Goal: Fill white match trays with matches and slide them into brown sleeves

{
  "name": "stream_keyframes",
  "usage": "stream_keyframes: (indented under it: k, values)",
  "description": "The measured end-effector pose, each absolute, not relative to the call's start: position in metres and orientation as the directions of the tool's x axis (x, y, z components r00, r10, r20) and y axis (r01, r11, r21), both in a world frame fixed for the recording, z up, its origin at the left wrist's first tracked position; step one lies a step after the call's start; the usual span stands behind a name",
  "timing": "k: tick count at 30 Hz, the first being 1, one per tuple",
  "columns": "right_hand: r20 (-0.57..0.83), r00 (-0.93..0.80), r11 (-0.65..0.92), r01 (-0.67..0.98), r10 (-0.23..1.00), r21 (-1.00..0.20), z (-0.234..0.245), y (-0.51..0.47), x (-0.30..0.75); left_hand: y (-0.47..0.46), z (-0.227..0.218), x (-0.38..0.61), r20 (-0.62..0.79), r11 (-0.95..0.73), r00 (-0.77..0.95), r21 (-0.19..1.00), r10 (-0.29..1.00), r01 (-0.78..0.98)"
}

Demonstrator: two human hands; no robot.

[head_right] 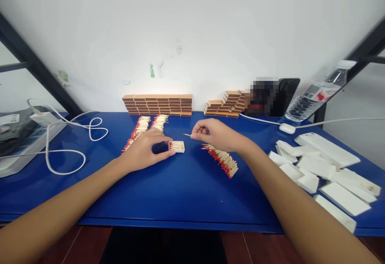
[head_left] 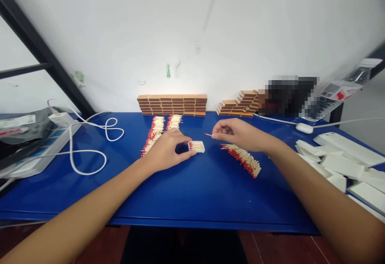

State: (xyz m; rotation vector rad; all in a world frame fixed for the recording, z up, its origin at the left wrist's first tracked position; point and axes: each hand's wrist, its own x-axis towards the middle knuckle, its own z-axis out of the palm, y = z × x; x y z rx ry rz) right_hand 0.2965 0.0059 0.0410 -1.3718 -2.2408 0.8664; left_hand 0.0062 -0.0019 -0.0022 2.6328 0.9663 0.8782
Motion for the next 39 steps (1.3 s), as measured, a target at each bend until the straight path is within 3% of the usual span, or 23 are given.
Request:
stream_keyframes:
  k: [4, 11, 20, 23, 30, 39]
  values:
    - [0.069, -0.49, 0.389, 0.591, 0.869, -0.707, 0.03, -0.005, 0.269, -0.001, -0.004, 0.007, 0.439, -0.764, 0.625, 0.386, 0.646, 0.518]
    - [0.178, -0.515, 0.506, 0.615, 0.839, -0.605, 0.011, -0.002, 0.261, -0.001, -0.005, 0.006, 0.444, -0.761, 0.618, 0.4, 0.648, 0.511]
    - [0.168, -0.494, 0.492, 0.655, 0.853, -0.573, 0.022, 0.001, 0.27, -0.003, -0.003, 0.007, 0.451, -0.776, 0.632, 0.384, 0.63, 0.5]
    - [0.11, -0.451, 0.433, 0.717, 0.886, -0.546, 0.035, 0.006, 0.292, -0.003, -0.003, 0.007, 0.448, -0.779, 0.637, 0.374, 0.627, 0.504]
    - [-0.206, -0.404, 0.261, 0.828, 0.891, -0.496, 0.048, 0.021, 0.345, -0.003, -0.002, 0.006, 0.442, -0.773, 0.634, 0.371, 0.634, 0.515]
    - [-0.275, -0.434, 0.258, 0.826, 0.858, -0.501, 0.041, 0.021, 0.334, -0.002, -0.005, 0.006, 0.455, -0.779, 0.632, 0.371, 0.627, 0.506]
